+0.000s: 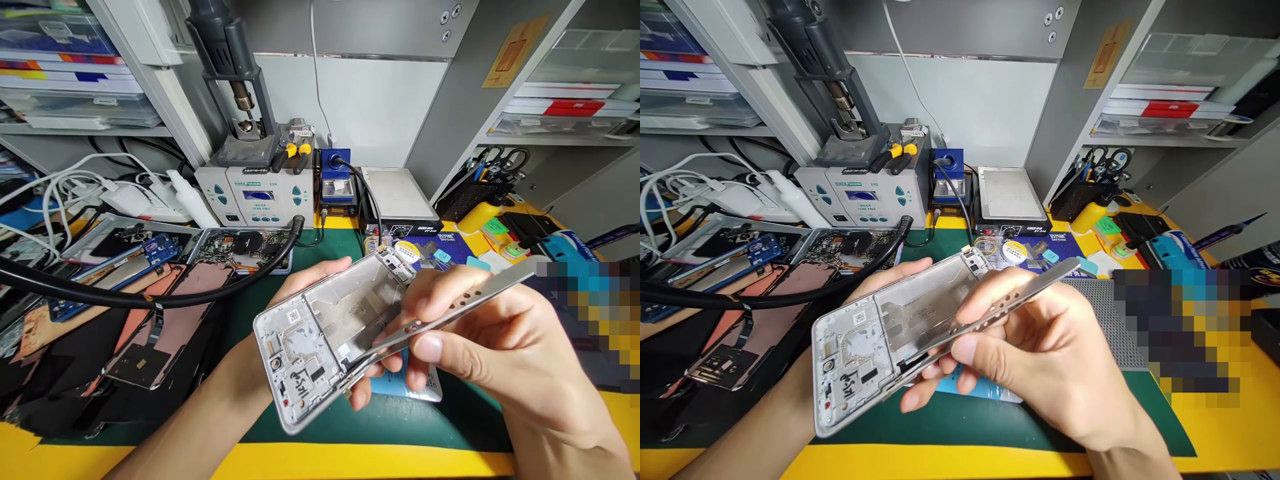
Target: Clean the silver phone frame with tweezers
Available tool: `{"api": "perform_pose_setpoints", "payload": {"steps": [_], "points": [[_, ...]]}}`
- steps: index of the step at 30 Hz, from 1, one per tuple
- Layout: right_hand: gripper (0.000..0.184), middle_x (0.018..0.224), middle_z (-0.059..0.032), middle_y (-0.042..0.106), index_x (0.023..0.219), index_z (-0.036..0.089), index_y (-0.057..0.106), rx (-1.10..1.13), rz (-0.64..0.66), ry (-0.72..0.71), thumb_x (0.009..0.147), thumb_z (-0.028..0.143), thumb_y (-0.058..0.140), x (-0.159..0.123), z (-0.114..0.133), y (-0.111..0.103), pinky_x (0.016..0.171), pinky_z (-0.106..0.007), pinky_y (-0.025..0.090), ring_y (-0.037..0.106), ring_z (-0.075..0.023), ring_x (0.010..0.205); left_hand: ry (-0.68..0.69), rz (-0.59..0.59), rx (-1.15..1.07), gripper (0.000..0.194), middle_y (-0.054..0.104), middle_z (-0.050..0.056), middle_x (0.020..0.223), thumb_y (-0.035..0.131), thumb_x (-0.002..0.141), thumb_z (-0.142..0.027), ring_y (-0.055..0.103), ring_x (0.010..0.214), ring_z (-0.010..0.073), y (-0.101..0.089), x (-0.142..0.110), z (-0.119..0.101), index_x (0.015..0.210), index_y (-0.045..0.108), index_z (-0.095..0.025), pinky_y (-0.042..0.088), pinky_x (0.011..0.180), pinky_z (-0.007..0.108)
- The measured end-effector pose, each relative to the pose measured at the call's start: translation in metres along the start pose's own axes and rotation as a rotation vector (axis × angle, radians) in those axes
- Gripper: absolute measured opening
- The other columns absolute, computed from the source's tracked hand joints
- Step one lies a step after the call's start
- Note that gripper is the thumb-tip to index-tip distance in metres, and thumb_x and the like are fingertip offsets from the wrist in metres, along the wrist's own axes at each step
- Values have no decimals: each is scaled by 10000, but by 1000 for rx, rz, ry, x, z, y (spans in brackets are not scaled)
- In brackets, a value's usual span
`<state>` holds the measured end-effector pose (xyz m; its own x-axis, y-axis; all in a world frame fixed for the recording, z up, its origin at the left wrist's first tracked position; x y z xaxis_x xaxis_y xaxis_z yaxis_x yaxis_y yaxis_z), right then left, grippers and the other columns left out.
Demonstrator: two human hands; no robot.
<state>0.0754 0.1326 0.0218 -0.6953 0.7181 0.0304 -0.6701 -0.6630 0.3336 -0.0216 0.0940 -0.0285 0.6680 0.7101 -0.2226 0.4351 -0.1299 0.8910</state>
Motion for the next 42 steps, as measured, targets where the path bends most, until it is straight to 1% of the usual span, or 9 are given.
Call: {"api": "perform_pose_setpoints", "payload": {"steps": [5, 12, 16, 24, 28, 31, 37, 39, 42], "points": [[196, 857, 13, 824, 931, 310, 747, 23, 37, 40, 856, 144, 820, -1, -4, 3, 583, -309, 690, 819, -236, 636, 49, 7, -45, 779, 740, 168, 838, 249, 1006, -684, 713, 683, 226, 4, 0, 0, 1122, 737, -88, 579, 551, 282], [191, 808, 36, 827, 916, 360, 750, 47, 83, 40, 872, 186, 815, -2, -2, 10, 506, -138, 607, 824, -195, 659, 38, -52, 29, 795, 723, 134, 799, 228, 1013, -680, 689, 579, 193, 3, -4, 1, 1038, 757, -88, 565, 550, 265], [209, 881, 17, 848, 909, 348, 772, 27, 57, 10, 845, 159, 833, 1, 0, 9, 506, -182, 636, 820, -203, 635, 85, -35, -2, 818, 714, 147, 796, 207, 1024, -653, 697, 639, 204, 7, -4, -3, 1003, 768, -58, 560, 520, 258], [153, 819, -31, 841, 919, 264, 770, -8, 7, -5, 851, 157, 856, 2, 0, 1, 543, -210, 656, 830, -226, 696, 79, 42, -46, 863, 723, 138, 795, 166, 1009, -699, 700, 628, 209, 7, -1, -3, 1296, 687, -73, 577, 507, 269], [139, 832, -48, 847, 962, 236, 770, -35, -31, -48, 868, 161, 839, 5, 6, -10, 485, -207, 642, 779, -182, 531, 16, 66, -34, 844, 730, 159, 804, 217, 980, -733, 686, 606, 204, 3, 1, -1, 1172, 715, -79, 593, 523, 292], [124, 829, -27, 851, 936, 242, 793, -45, -158, -220, 849, 191, 864, 8, 24, -24, 511, -198, 654, 785, -174, 544, -42, 112, -76, 851, 752, 189, 841, 214, 962, -743, 724, 654, 237, -1, 3, 2, 1177, 723, -95, 622, 560, 339], [151, 831, -3, 841, 983, 218, 822, -188, -675, -661, 844, 231, 878, -7, 48, -51, 764, -325, 724, 841, -242, 803, -14, 128, -105, 823, 752, 224, 864, 337, 936, -707, 748, 695, 259, -7, 6, 0, 1126, 722, -5, 636, 576, 358], [158, 895, -17, 843, 1034, 209, 821, -254, -749, -697, 883, 247, 849, -9, 44, -52, 880, -406, 708, 839, -251, 845, -55, 99, -97, 835, 748, 221, 862, 338, 925, -725, 752, 700, 269, -7, 5, 4, 1127, 720, -11, 637, 561, 372], [231, 973, -58, 850, 1143, 225, 795, -260, -665, -580, 950, 352, 786, 4, 28, -49, 877, -414, 696, 834, -267, 932, -121, 58, -95, 906, 742, 231, 856, 247, 936, -751, 753, 676, 279, -7, 6, 10, 1087, 724, 5, 631, 530, 380]]}}
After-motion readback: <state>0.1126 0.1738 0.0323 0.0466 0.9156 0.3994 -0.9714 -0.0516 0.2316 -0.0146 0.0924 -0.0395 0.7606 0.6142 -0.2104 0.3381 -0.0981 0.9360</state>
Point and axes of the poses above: each hand's wrist, its own x-axis towards the middle knuckle, its own y-axis out of the palm, z = x × y, the point moved 8 cm from there along x, towards the middle knuckle
